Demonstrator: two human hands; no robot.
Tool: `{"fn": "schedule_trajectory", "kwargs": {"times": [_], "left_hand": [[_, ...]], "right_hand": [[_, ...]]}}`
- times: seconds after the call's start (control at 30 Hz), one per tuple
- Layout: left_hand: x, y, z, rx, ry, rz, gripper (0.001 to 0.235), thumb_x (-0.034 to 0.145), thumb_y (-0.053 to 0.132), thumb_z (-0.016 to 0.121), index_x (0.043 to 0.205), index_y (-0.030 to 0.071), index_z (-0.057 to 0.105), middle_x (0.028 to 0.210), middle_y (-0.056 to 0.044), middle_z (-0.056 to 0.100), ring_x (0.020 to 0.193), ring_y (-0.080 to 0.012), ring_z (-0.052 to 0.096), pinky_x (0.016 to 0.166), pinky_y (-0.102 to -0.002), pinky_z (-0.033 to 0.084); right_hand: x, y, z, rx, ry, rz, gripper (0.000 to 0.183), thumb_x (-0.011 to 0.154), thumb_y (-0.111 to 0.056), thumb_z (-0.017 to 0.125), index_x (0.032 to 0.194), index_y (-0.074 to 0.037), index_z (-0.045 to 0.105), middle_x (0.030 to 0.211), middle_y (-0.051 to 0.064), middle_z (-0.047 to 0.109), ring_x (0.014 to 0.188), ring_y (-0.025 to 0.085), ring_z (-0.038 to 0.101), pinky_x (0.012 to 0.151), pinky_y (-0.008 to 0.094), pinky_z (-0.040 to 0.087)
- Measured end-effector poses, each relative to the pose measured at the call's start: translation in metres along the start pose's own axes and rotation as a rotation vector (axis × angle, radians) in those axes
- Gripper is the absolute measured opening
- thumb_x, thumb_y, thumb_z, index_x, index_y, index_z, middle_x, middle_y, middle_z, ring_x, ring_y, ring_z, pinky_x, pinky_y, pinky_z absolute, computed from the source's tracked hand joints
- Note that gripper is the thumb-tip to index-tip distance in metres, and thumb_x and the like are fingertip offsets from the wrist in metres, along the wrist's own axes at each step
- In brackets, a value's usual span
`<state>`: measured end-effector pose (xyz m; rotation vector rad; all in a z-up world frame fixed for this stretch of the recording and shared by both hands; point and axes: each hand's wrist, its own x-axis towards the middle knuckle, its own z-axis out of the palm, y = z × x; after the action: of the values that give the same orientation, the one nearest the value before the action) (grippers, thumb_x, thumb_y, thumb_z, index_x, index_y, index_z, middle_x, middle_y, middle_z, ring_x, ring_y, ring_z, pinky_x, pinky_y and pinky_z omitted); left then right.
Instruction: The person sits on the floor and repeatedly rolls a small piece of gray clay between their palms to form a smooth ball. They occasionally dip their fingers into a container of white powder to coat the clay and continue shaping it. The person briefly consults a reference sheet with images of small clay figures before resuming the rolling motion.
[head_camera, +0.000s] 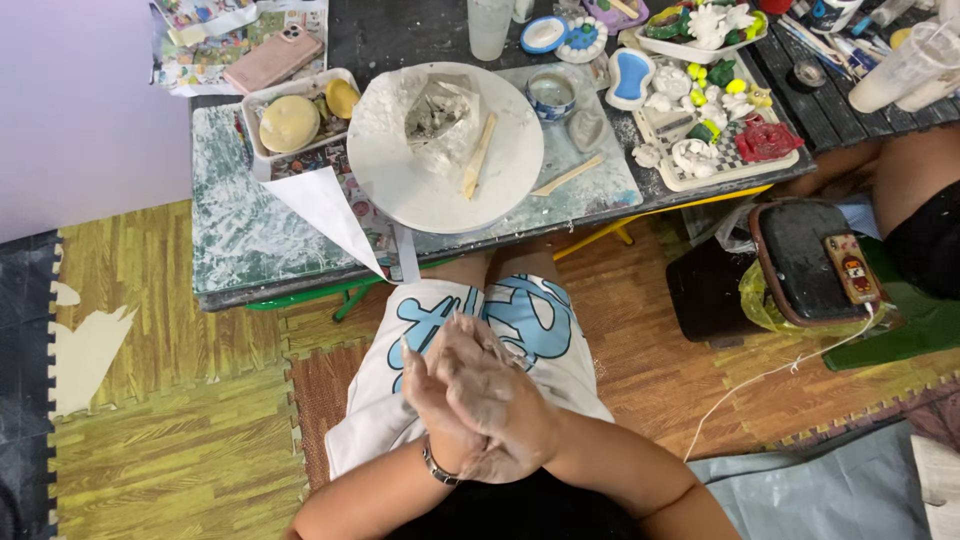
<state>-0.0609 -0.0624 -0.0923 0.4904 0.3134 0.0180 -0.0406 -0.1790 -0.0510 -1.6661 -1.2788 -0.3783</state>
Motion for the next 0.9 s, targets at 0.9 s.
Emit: {"fn": "schedule_trajectory", "kwargs": {"times": [0.9], "left_hand": [[-0.004,0.033,0.102,1.221,-0.815,1.148,0.024,0.086,0.028,0.086,0.085,0.006,0.075,0.092,-0.008,0.074,0.087,-0.0271,0.076,0.081,-0.036,0.061]], "right_hand": [[0.042,-0.009,-0.036,1.804,0.914,0.291,0.078,0.105,-0.063,0.018,0.170,-0.020,0.013,0.174,0.017,0.014,0.160,0.037,0.014,0.129,0.049,0.013]]}}
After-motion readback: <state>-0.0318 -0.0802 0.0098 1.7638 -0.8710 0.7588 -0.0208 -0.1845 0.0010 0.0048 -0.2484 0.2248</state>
